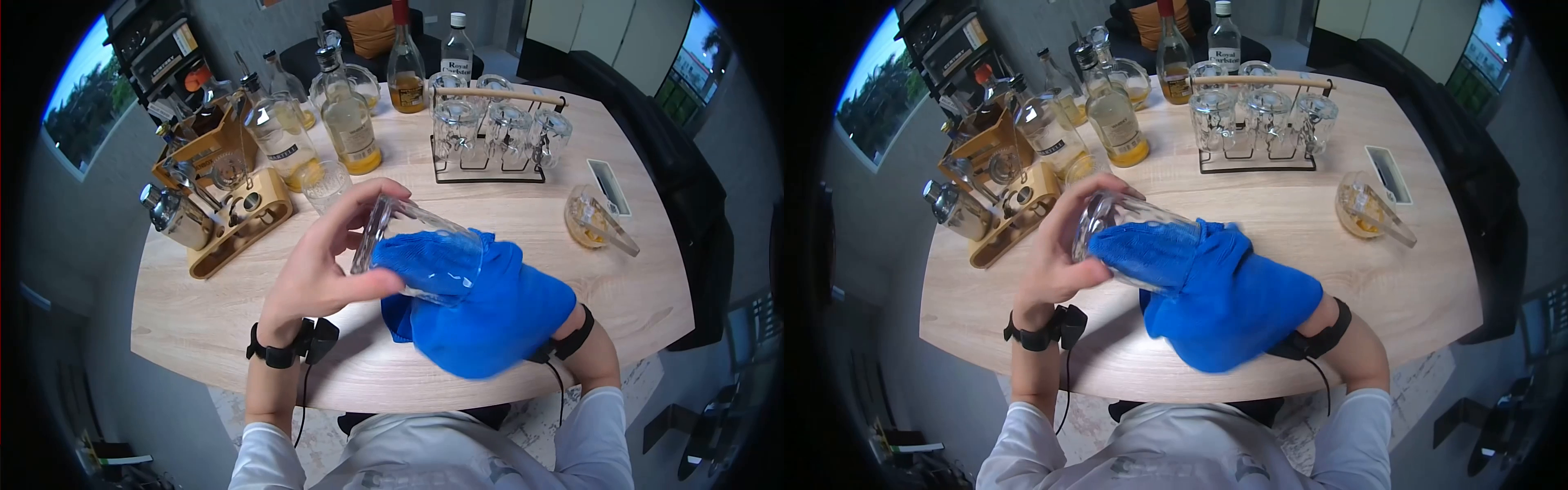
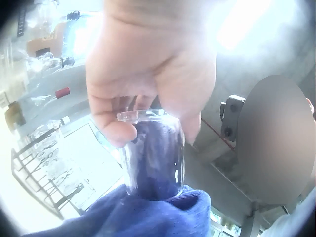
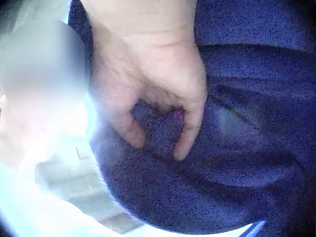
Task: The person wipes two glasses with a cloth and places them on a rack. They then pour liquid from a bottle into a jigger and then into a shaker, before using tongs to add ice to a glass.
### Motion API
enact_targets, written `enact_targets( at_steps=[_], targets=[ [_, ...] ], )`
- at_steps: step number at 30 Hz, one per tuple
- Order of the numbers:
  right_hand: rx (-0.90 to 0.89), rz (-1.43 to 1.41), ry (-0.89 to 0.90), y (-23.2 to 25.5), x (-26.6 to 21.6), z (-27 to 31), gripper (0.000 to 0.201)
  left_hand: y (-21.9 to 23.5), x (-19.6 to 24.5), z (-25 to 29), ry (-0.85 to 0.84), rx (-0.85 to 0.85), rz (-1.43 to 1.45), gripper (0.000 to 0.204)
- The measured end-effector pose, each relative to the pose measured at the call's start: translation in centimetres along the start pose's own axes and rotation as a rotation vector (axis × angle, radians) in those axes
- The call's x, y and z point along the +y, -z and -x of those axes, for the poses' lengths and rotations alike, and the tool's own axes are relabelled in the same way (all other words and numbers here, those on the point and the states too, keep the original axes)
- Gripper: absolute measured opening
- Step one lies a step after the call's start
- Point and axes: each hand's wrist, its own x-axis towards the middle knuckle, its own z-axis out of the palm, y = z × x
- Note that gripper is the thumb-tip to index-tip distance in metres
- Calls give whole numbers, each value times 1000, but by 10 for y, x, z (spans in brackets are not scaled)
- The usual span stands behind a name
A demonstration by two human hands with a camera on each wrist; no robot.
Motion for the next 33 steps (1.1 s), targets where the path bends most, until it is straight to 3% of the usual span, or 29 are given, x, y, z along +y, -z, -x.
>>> enact_targets(
  at_steps=[1,4,7,10,13,16,19,21,22,23,26,28,31,33],
  targets=[
    [12,-110,8,5,-1,-3,32,0,3,-1,-90,-33,-1,81],
    [-1,-377,-2,20,-6,-5,28,-4,10,-1,-82,-42,29,96],
    [-4,-412,17,23,-9,-2,25,2,8,1,-77,-28,80,95],
    [59,-96,64,8,-6,5,21,13,3,5,47,18,59,80],
    [76,487,19,-14,5,14,35,8,4,8,122,27,33,68],
    [-223,443,-323,-6,1,14,50,-6,18,1,256,71,-51,54],
    [-227,422,-178,-12,7,15,47,-8,16,-1,297,105,-119,56],
    [-10,373,112,-2,1,5,48,-4,4,0,82,87,-138,66],
    [63,359,209,1,0,1,49,-2,3,0,82,85,-140,66],
    [125,-116,58,1,-1,-1,52,0,2,-1,-19,69,-211,70],
    [15,-926,-397,28,-10,-6,58,0,2,-3,-144,48,-290,78],
    [5,-604,-221,35,-13,-8,57,1,0,-3,-167,54,-301,82],
    [-8,-203,-2,35,-14,-9,56,7,-6,-2,-122,126,-68,78],
    [0,79,52,23,-10,-3,46,19,-7,3,85,53,85,73]
  ],
)
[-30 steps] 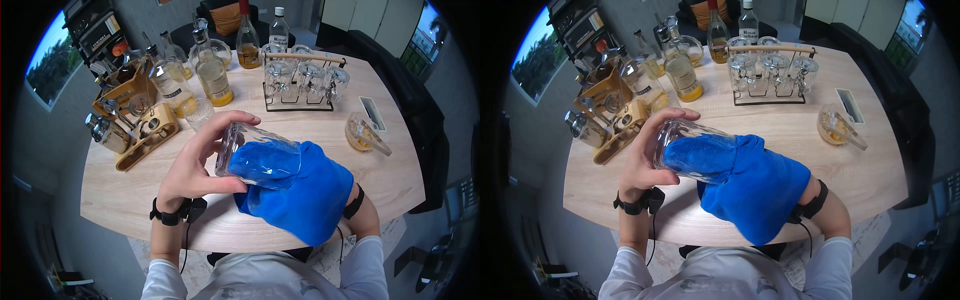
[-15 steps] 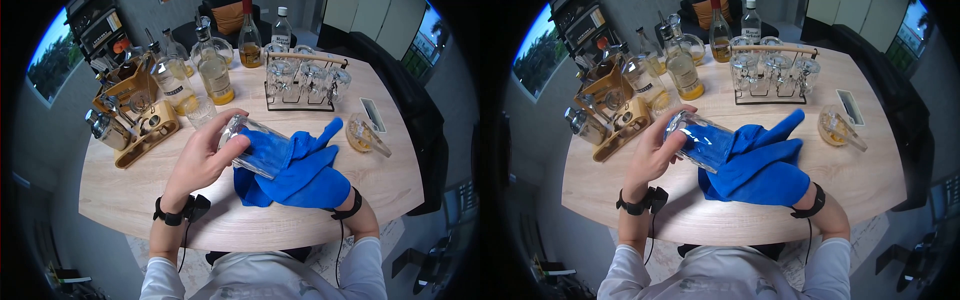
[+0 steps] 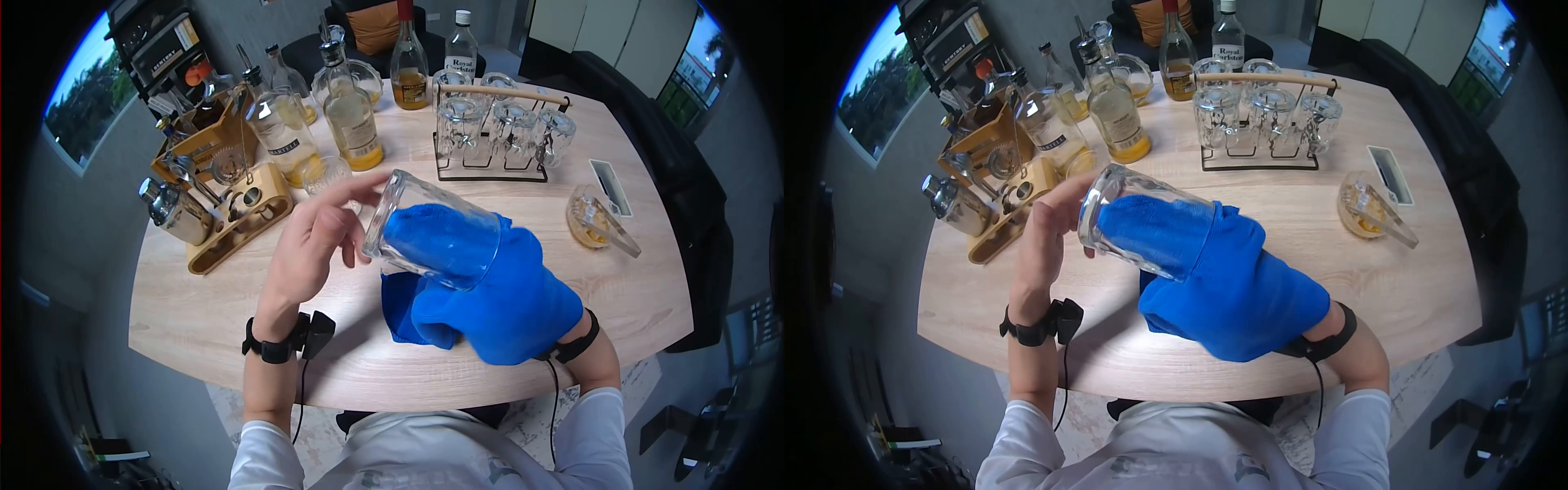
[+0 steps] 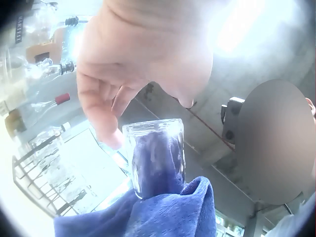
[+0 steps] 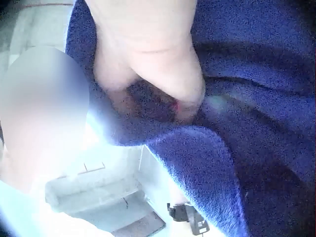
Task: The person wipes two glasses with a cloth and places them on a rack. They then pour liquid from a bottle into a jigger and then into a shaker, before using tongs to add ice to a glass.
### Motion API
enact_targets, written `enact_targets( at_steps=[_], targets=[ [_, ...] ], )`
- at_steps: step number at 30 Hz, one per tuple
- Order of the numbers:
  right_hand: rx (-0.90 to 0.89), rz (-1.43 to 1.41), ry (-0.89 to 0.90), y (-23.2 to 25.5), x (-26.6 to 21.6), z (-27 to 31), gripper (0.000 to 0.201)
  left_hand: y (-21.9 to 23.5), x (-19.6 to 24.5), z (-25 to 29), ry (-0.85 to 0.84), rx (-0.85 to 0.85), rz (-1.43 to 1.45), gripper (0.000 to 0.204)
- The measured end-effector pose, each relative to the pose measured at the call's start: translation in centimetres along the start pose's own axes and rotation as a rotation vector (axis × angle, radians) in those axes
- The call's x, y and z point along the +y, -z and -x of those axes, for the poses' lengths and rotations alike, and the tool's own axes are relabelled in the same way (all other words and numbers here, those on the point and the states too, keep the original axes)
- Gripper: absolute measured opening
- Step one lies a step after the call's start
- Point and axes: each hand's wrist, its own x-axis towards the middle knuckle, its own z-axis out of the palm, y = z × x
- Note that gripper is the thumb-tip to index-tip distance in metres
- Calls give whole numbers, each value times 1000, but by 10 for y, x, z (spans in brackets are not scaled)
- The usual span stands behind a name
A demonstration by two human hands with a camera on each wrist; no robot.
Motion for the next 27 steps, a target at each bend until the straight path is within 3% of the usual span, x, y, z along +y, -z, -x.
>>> enact_targets(
  at_steps=[2,5,7,8,12,15,18,21,24,27],
  targets=[
    [7,404,20,-27,6,13,29,-7,-2,4,23,1,-36,70],
    [13,805,39,-39,6,16,27,-16,11,2,136,-32,-111,58],
    [-113,425,-193,-40,2,16,24,-24,9,0,9,53,-156,50],
    [-148,299,-274,-43,2,18,23,-24,12,0,79,65,-87,54],
    [17,-48,-101,-26,4,5,19,-12,6,-4,-103,18,-309,66],
    [76,-306,-64,-11,3,-2,17,-17,4,-10,-409,12,-414,79],
    [94,-416,-63,-4,-1,-2,16,-24,0,-8,-386,69,-349,83],
    [136,-385,-21,-3,-1,-3,17,-22,-2,-8,-222,130,-68,80],
    [200,-254,50,-9,-2,-2,12,-8,-11,0,-19,70,-28,69],
    [-5,243,44,-27,-1,12,20,-16,4,3,100,32,-103,58]
  ],
)
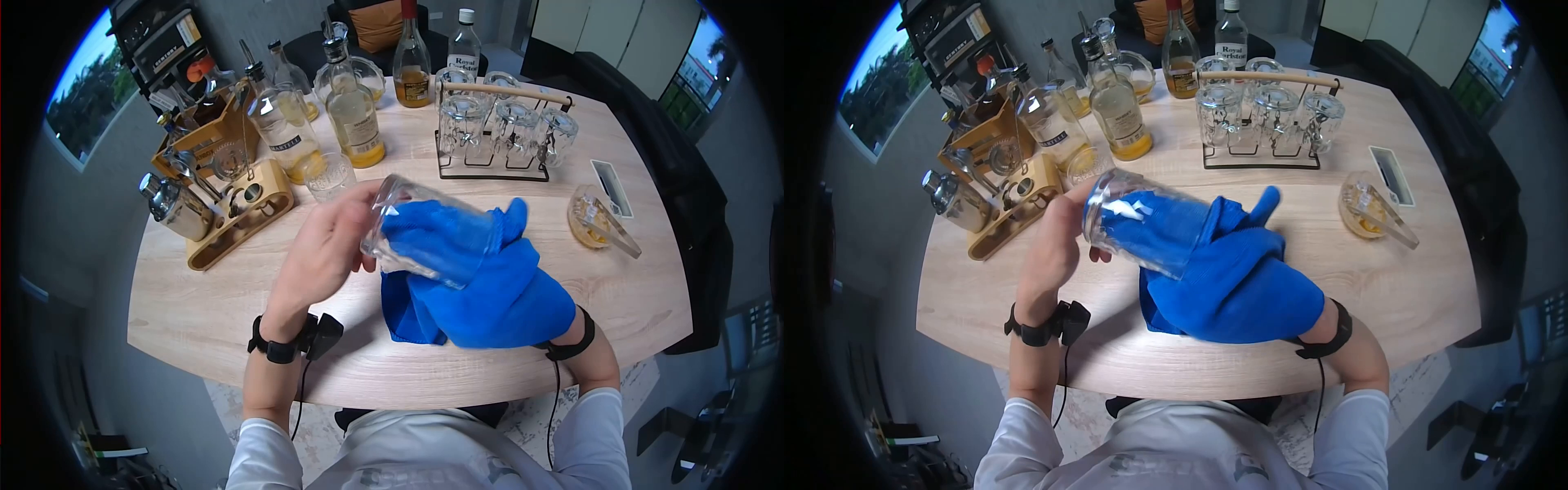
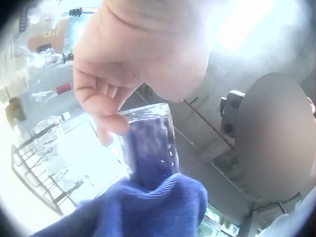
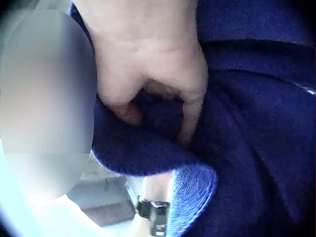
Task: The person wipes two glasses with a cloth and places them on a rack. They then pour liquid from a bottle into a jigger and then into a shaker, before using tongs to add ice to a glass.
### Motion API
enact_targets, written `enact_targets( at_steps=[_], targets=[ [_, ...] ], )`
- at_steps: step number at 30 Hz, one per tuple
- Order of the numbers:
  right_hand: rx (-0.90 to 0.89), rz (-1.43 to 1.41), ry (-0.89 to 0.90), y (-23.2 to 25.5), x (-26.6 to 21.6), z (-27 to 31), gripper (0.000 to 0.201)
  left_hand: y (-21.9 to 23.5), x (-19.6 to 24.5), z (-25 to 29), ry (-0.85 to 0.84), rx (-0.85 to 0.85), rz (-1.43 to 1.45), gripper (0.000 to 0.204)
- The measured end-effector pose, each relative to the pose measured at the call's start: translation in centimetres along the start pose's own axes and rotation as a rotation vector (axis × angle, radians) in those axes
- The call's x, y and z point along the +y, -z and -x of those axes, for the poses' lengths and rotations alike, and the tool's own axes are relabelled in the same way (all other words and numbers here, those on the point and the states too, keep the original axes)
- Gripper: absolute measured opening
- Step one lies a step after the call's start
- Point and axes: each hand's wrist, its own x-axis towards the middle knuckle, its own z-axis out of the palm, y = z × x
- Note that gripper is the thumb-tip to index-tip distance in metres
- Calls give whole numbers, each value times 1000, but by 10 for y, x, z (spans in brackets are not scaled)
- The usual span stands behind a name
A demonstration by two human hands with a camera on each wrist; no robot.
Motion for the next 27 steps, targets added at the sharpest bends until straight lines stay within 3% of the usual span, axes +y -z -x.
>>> enact_targets(
  at_steps=[3,4,6,8,13,15,18,20,21,23,24,25,26,27],
  targets=[
    [-141,265,123,-28,3,15,34,-10,11,-4,-47,30,-56,44],
    [-170,313,185,-35,4,16,38,-11,11,-3,-103,44,-47,44],
    [-140,352,246,-40,6,17,33,-1,7,-3,-39,0,-36,53],
    [-35,218,200,-33,7,8,29,4,2,-5,-217,-58,-52,65],
    [142,-415,23,5,8,-9,20,10,10,-6,-372,-118,-190,77],
    [197,-482,37,13,4,-10,16,10,8,-6,-402,-117,-248,80],
    [249,-407,45,10,0,-9,11,9,-1,-6,-337,-108,-46,81],
    [206,-313,-6,3,-3,0,12,14,-3,-4,-197,-85,-15,75],
    [166,107,54,-4,-2,4,13,16,-3,-4,-166,-90,-15,70],
    [123,530,109,-12,2,8,15,14,5,-1,-30,-113,-26,62],
    [104,462,118,-15,4,9,15,9,13,1,75,-131,-38,57],
    [85,393,128,-18,7,8,16,-2,24,2,116,-46,-52,52],
    [67,323,139,-20,10,7,16,-4,21,0,116,-48,-53,52],
    [48,252,151,-21,12,7,16,-6,13,-2,-10,-24,-52,55]
  ],
)
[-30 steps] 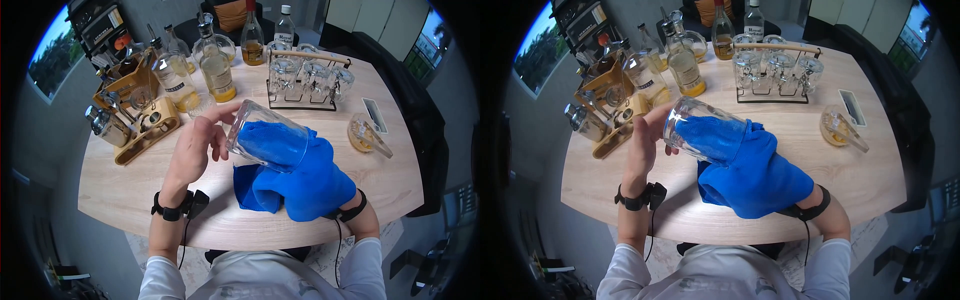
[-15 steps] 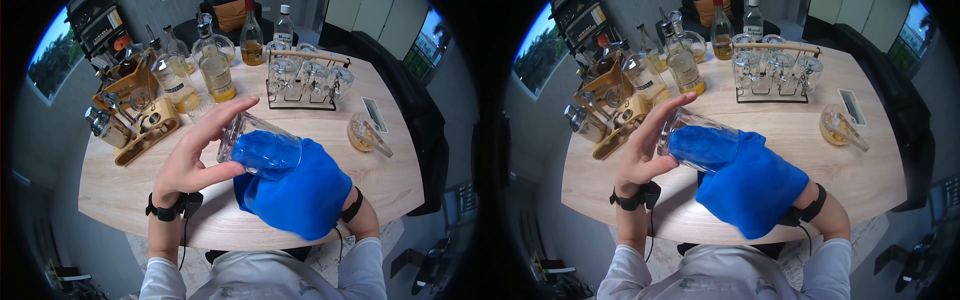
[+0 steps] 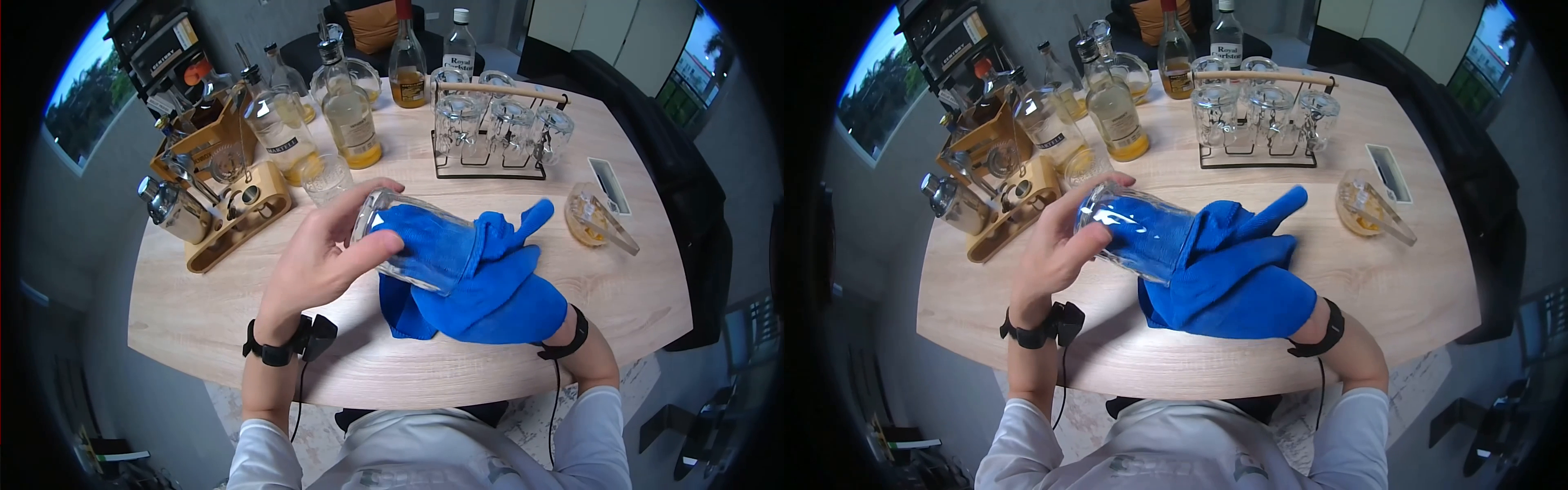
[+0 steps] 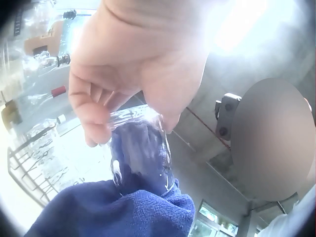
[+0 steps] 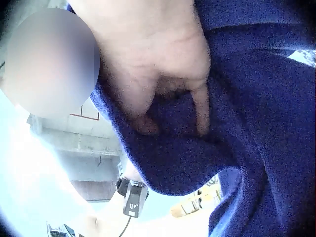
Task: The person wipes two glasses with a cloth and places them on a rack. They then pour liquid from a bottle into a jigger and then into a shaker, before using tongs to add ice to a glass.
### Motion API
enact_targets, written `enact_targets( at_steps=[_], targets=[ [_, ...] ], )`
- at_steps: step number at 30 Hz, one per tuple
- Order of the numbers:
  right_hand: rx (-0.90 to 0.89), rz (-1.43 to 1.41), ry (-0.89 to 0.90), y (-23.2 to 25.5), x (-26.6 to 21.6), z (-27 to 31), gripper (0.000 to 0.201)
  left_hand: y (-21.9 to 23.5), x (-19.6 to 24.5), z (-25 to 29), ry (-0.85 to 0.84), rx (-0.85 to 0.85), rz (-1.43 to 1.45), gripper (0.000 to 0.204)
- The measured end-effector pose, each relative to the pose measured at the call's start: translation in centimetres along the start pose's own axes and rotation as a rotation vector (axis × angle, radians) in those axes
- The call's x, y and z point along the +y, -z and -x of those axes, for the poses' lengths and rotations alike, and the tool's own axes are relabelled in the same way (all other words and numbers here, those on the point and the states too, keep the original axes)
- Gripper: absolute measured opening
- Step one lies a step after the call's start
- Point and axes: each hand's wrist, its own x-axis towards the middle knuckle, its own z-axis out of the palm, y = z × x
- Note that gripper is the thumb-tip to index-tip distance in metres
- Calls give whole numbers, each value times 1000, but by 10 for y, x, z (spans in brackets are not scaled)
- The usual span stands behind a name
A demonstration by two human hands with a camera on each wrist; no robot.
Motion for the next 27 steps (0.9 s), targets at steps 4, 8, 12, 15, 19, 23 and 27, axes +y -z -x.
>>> enact_targets(
  at_steps=[4,8,12,15,19,23,27],
  targets=[
    [-2,-176,-8,7,2,-4,17,4,-1,0,-176,7,-114,74],
    [59,-668,-210,29,7,-13,20,6,-2,-4,-390,-32,-278,91],
    [40,-877,-298,43,4,-16,25,10,-3,-2,-382,-14,-199,89],
    [13,-728,-333,40,-4,-15,30,16,-14,-2,-232,9,76,79],
    [23,-70,-262,20,-8,-8,28,14,-5,5,-16,-128,86,67],
    [-105,-64,-226,14,-6,-4,35,-2,10,4,65,11,-129,63],
    [-144,-320,-240,14,-1,-8,41,7,-4,1,-138,-42,-125,77]
  ],
)
